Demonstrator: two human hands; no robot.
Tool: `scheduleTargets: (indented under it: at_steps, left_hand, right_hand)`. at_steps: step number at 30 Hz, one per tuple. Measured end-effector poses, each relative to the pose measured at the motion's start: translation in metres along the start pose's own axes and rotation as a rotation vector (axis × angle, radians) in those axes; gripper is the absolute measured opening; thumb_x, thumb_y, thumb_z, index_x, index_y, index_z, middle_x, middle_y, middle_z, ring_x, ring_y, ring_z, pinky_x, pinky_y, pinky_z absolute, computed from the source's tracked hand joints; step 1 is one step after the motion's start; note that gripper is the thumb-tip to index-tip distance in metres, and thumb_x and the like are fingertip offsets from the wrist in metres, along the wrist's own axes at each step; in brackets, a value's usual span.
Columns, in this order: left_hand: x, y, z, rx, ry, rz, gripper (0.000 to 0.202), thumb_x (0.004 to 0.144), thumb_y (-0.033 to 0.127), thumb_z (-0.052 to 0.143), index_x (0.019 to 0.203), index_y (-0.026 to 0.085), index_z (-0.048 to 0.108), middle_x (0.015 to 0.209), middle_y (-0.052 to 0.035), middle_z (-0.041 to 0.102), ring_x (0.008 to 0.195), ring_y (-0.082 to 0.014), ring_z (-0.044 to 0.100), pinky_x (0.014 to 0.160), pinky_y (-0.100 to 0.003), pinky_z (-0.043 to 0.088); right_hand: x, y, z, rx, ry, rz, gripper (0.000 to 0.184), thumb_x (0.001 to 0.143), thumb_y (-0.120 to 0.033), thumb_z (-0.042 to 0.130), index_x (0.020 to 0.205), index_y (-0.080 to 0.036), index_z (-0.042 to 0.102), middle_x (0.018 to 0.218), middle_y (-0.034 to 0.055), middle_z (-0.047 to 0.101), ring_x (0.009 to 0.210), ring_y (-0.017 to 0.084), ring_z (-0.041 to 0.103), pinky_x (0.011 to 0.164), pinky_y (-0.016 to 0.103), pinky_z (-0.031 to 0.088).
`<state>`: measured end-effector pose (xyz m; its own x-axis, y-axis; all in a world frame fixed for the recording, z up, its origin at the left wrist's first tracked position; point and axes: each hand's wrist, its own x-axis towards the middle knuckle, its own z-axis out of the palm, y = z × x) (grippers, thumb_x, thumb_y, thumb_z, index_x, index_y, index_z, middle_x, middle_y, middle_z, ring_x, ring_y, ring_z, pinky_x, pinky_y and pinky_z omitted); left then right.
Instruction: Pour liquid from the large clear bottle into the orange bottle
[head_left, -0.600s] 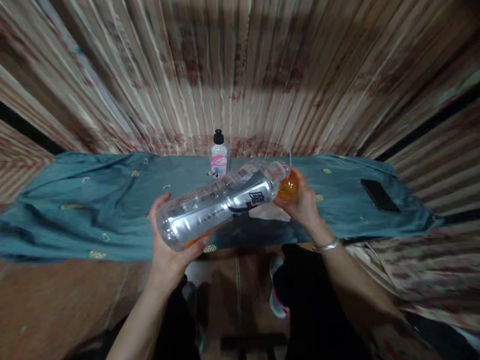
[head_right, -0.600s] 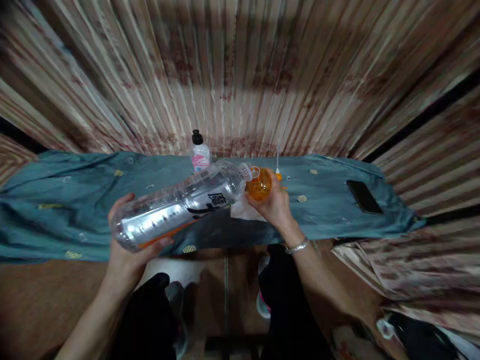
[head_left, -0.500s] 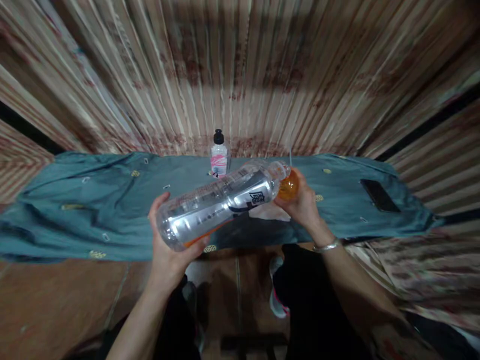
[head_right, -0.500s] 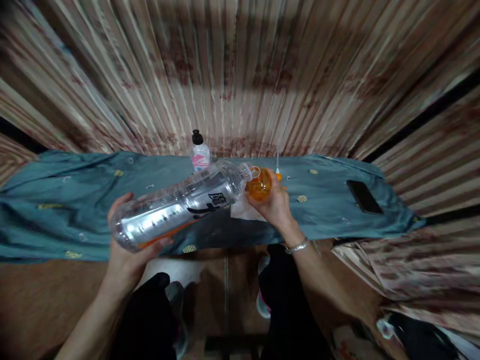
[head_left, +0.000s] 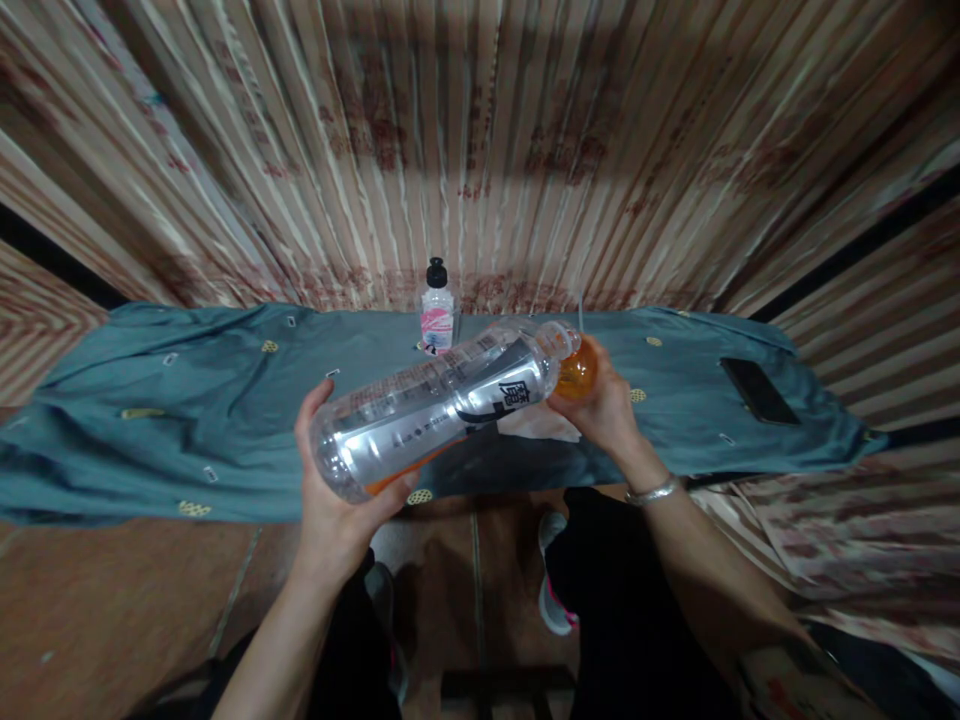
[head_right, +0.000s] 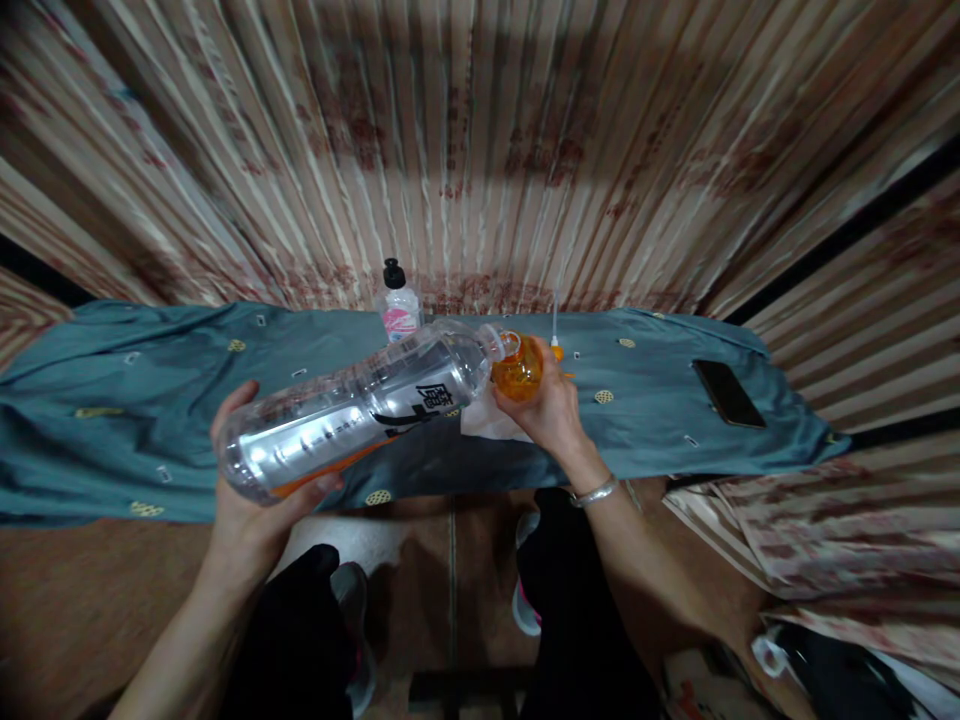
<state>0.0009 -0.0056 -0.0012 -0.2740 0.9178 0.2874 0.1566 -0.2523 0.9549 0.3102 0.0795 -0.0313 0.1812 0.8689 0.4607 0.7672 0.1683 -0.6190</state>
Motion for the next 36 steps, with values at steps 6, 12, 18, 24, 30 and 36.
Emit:
scheduleTargets:
  at_steps: [6, 12, 18, 24, 30, 36]
  left_hand:
    - [0.0007, -0.0022, -0.0003, 0.014, 0.02, 0.049, 0.114, 0.053, 0.037, 0.097, 0.153, 0.024, 0.044, 0.121, -0.0082, 0.068, 0.103, -0.0285, 0.071, 0.093, -0.043, 0.062]
    - [0.0013, -0.0023, -0.0007, 0.016, 0.022, 0.052, 0.113, 0.052, 0.037, 0.096, 0.153, 0.026, 0.045, 0.121, -0.0084, 0.068, 0.104, -0.0296, 0.071, 0.095, -0.045, 0.061]
    - [0.0012, -0.0055, -0.0022, 0.03, 0.018, 0.083, 0.113, 0.054, 0.037, 0.095, 0.154, 0.026, 0.045, 0.121, -0.0082, 0.069, 0.105, -0.0294, 0.072, 0.095, -0.045, 0.062]
    - [0.0024, -0.0028, -0.0023, 0.037, 0.026, 0.067, 0.113, 0.052, 0.038, 0.095, 0.153, 0.024, 0.045, 0.119, -0.0076, 0.068, 0.102, -0.0279, 0.071, 0.093, -0.043, 0.061]
    - [0.0026, 0.0028, 0.0002, 0.038, 0.031, 0.047, 0.112, 0.052, 0.04, 0.094, 0.151, 0.025, 0.045, 0.118, -0.0075, 0.067, 0.101, -0.0285, 0.07, 0.093, -0.044, 0.061]
    - [0.0024, 0.0017, -0.0011, 0.045, 0.015, 0.047, 0.113, 0.053, 0.041, 0.095, 0.152, 0.025, 0.044, 0.121, -0.0083, 0.066, 0.104, -0.0299, 0.069, 0.095, -0.046, 0.06]
  right_hand:
    - [0.0, 0.0001, -0.0001, 0.005, 0.016, -0.024, 0.092, 0.065, -0.044, 0.087, 0.148, -0.021, 0.054, 0.133, 0.015, 0.076, 0.115, 0.039, 0.078, 0.098, 0.053, 0.065]
    - [0.0002, -0.0012, -0.0003, 0.021, -0.02, -0.006, 0.092, 0.067, -0.04, 0.086, 0.15, -0.02, 0.051, 0.136, 0.0168, 0.074, 0.119, 0.039, 0.075, 0.103, 0.056, 0.063]
    - [0.0002, -0.0015, -0.0008, 0.012, -0.012, 0.004, 0.094, 0.066, -0.039, 0.086, 0.15, -0.018, 0.051, 0.134, 0.0171, 0.075, 0.117, 0.04, 0.076, 0.101, 0.056, 0.064]
    - [0.0003, 0.0011, -0.0004, 0.007, -0.009, -0.025, 0.092, 0.067, -0.04, 0.086, 0.15, -0.02, 0.051, 0.137, 0.0162, 0.074, 0.119, 0.039, 0.076, 0.102, 0.054, 0.063]
    - [-0.0001, -0.0004, 0.0008, 0.003, 0.007, -0.023, 0.091, 0.067, -0.041, 0.086, 0.149, -0.021, 0.052, 0.133, 0.0146, 0.076, 0.116, 0.038, 0.077, 0.101, 0.053, 0.064]
    - [-0.0004, -0.0017, 0.0002, 0.003, 0.007, -0.005, 0.093, 0.066, -0.04, 0.087, 0.15, -0.023, 0.052, 0.132, 0.013, 0.077, 0.115, 0.038, 0.077, 0.1, 0.053, 0.065]
